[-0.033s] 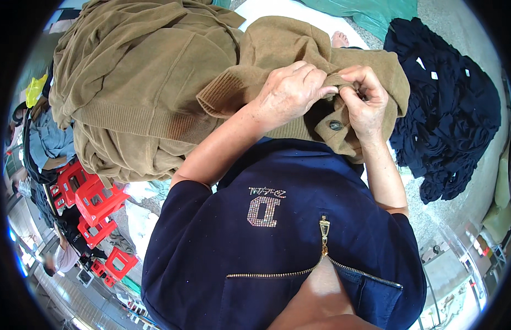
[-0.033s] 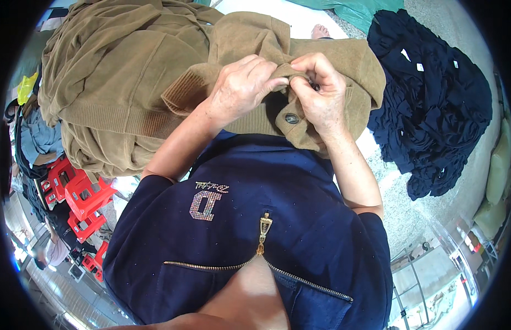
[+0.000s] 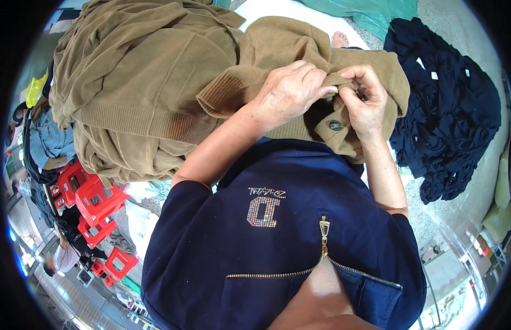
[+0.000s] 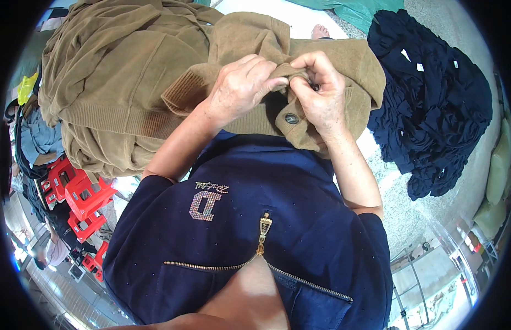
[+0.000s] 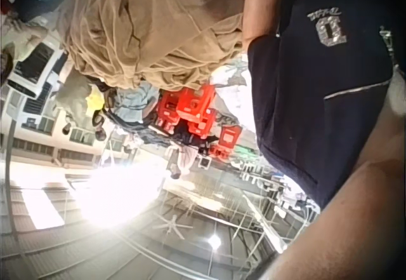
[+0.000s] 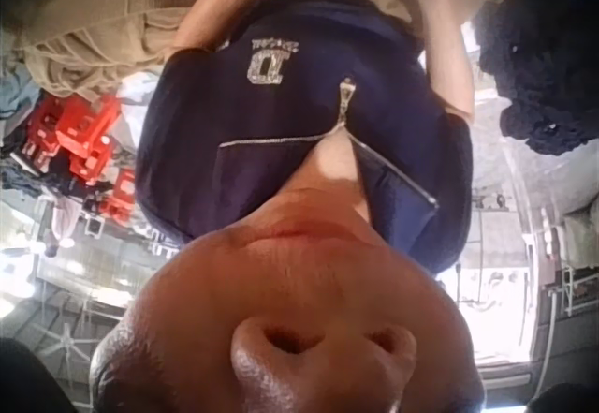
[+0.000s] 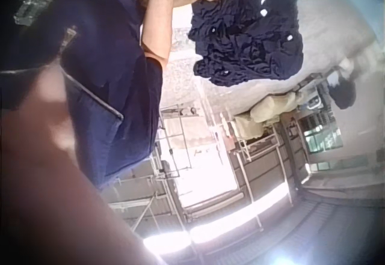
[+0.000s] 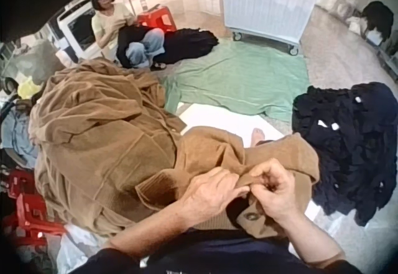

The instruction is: Trimming loose threads and inspecting brown knit cardigans using thread snips.

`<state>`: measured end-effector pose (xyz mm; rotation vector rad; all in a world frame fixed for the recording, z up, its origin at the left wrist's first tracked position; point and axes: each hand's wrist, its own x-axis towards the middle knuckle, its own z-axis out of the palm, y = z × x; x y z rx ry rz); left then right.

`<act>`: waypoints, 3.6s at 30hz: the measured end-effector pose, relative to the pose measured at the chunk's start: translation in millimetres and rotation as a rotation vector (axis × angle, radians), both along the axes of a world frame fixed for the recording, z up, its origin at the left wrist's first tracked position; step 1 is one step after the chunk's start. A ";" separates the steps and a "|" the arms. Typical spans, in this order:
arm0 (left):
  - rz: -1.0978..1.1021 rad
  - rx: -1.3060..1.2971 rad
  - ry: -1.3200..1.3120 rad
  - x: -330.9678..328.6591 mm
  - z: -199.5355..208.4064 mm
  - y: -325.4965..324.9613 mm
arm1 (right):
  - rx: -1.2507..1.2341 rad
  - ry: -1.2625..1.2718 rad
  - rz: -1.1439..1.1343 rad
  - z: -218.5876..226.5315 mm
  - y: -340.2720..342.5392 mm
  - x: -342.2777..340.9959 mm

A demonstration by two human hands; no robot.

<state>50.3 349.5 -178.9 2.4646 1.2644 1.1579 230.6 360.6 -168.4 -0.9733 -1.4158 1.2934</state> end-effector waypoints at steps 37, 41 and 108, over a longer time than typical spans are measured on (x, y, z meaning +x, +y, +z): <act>0.280 -0.285 0.109 -46.6 -9.7 41.4 | 0.267 -1.082 0.148 14.5 92.0 75.5; 0.330 -0.592 -0.099 -84.9 -9.1 27.7 | 0.359 -1.085 -0.184 42.0 58.5 69.3; 0.016 -1.079 -0.464 -81.4 26.6 -34.2 | 0.516 -0.994 -0.098 -35.2 -75.4 50.2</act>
